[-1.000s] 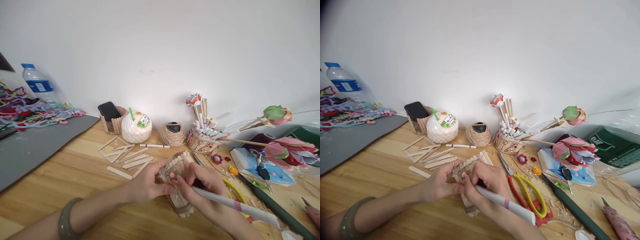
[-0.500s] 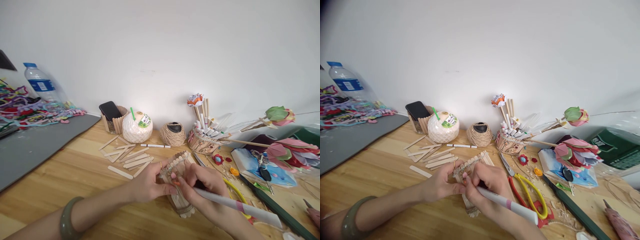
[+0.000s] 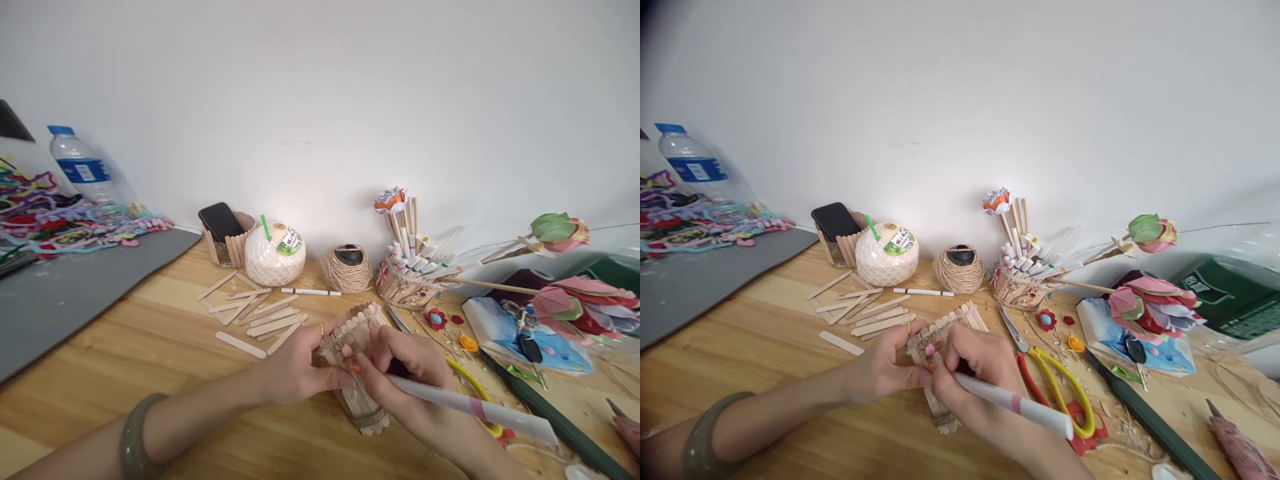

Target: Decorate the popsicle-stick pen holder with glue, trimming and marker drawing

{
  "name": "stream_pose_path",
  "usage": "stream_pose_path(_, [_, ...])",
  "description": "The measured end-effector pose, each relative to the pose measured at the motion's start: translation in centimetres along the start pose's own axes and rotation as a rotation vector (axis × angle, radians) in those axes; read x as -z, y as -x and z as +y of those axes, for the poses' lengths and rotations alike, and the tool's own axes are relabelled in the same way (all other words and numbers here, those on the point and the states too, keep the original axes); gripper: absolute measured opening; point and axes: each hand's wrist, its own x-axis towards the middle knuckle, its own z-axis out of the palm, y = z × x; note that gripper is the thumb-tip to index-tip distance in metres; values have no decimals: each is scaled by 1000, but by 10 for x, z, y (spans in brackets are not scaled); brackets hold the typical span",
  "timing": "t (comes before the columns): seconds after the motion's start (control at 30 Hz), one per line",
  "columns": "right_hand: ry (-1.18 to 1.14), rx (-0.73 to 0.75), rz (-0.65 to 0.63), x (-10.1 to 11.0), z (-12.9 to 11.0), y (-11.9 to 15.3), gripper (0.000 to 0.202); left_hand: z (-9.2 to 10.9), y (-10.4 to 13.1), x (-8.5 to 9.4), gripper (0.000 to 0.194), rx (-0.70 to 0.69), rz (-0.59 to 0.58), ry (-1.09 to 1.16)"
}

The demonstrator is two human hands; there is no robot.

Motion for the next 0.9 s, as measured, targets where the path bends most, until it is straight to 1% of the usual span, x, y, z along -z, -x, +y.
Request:
stream_pose_path(0.07, [-2, -3, 2, 0, 1, 0, 32, 0, 0, 0, 32, -9, -1, -10])
stream_pose_path(0.27, [-28, -6, -4, 0, 1, 1, 31, 1, 1, 1, 37, 29, 12, -35])
stream_pose_path(0.5, [-36, -44, -3, 0, 3, 3, 32, 1, 0, 1, 29, 18, 16, -76])
stream_pose_path(0.7, [-84, -80, -9, -1, 3, 4, 33, 3, 0, 0, 22, 12, 9, -49])
stream_pose_path(0.77, [-156, -119, 35, -1, 5, 3, 32, 3, 0, 0, 22, 15, 21, -64])
stream_pose_path(0.83, [-273, -190, 154, -1, 8, 3, 33, 2, 0, 1, 22, 19, 42, -91])
stream_pose_path(0.9, [-426, -295, 297, -1, 12, 1, 35, 1, 0, 1, 24, 40, 68, -114])
